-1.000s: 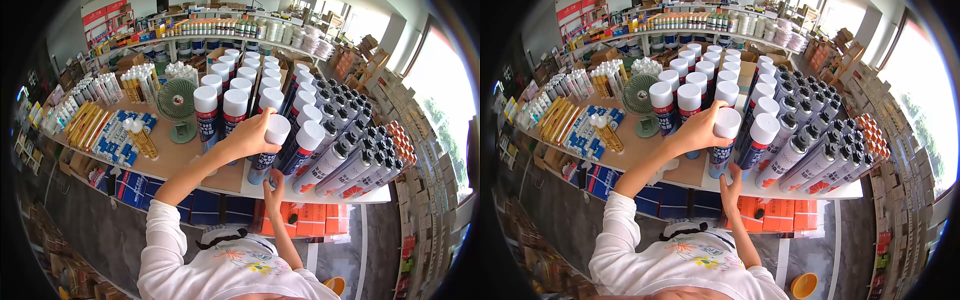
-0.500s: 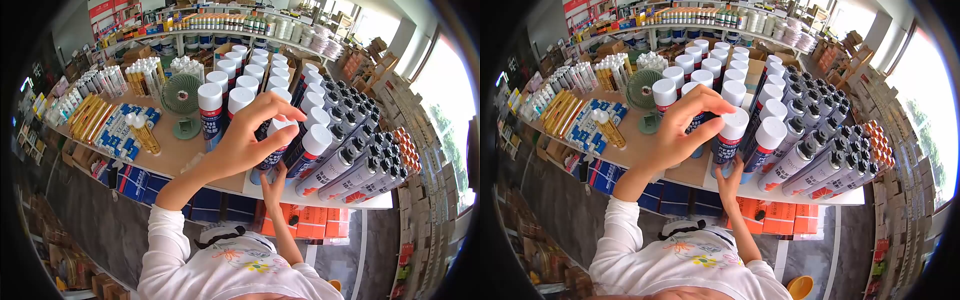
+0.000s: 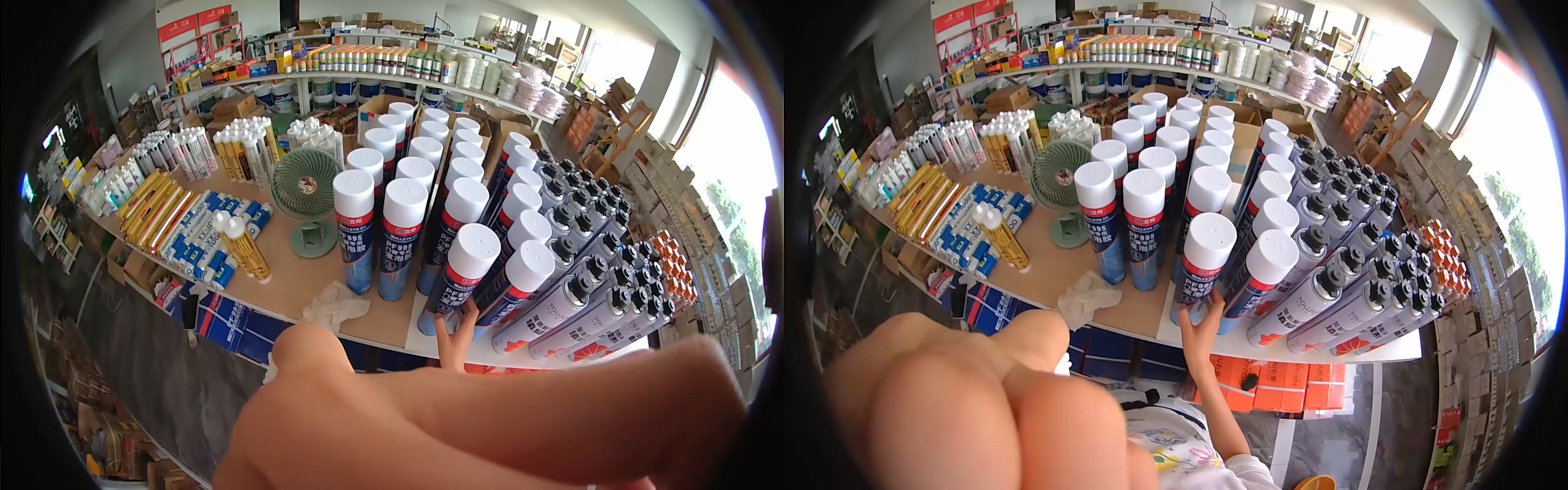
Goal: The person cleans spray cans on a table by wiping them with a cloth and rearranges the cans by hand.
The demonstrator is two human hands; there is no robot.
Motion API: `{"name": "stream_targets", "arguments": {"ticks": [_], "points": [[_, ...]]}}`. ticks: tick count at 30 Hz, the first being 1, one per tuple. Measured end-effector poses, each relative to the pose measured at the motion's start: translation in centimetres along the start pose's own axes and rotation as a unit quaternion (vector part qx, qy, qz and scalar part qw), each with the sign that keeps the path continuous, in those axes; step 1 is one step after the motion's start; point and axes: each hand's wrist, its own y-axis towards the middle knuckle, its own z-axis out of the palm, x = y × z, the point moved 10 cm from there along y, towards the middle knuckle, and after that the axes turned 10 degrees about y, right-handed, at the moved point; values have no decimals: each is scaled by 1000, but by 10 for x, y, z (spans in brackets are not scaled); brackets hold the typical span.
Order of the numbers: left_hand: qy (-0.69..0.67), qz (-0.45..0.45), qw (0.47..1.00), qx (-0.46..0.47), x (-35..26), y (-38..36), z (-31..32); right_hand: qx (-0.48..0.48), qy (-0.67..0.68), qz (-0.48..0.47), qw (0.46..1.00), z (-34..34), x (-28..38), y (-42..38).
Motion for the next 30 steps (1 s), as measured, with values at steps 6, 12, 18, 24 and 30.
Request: {"name": "stream_targets", "arguments": {"ticks": [6,12,18,24,30], "points": [[24,27,999,14,-8,-5,3,6,-1,23,1000,-1,4,-2],[95,26,995,-19,-21,-4,2,25,16,57,998,1,0,4],[195,140,969,-54,-56,-23,5,2,-34,-21,999,2,10,3],[354,356,857,-119,-123,-77,19,-1,22,9,1000,3,14,3],[465,560,660,-184,-158,-134,41,-2,31,9,999,2,1,3]]}}
